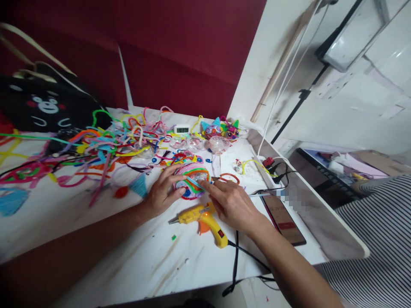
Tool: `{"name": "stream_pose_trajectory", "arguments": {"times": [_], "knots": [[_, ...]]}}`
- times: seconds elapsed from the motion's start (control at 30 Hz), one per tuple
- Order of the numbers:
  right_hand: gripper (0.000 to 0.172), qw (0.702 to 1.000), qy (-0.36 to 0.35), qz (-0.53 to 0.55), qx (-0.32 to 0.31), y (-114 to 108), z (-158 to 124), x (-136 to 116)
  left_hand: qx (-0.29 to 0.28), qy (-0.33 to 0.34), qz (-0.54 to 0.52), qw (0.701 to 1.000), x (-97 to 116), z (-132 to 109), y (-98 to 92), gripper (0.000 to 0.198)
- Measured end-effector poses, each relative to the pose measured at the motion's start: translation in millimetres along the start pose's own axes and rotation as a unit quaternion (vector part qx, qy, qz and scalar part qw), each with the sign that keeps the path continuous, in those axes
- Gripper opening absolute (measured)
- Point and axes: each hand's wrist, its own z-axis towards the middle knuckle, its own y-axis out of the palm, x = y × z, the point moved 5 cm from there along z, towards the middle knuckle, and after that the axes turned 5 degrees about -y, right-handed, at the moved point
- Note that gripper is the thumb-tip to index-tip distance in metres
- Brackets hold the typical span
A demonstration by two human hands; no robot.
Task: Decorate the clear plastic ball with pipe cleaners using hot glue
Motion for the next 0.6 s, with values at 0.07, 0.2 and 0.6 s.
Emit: {"name": "stream_pose_trajectory", "arguments": {"times": [0.07, 0.2, 0.6], "knots": [[0.044, 1.0, -0.002, -0.018, 0.02, -6, -4, -3, 0.006, 0.006, -0.003, 1.0, 0, 1, -0.3, 0.03], [0.035, 0.995, 0.005, -0.058, 0.085, -23, -18, -18, 0.009, 0.012, -0.009, 1.0, 0, 1, 0.0, 0.031], [0.037, 0.963, 0.208, 0.06, -0.161, 29, -55, -29, 0.005, 0.014, -0.007, 1.0, -1, 1, 0.3, 0.031]]}}
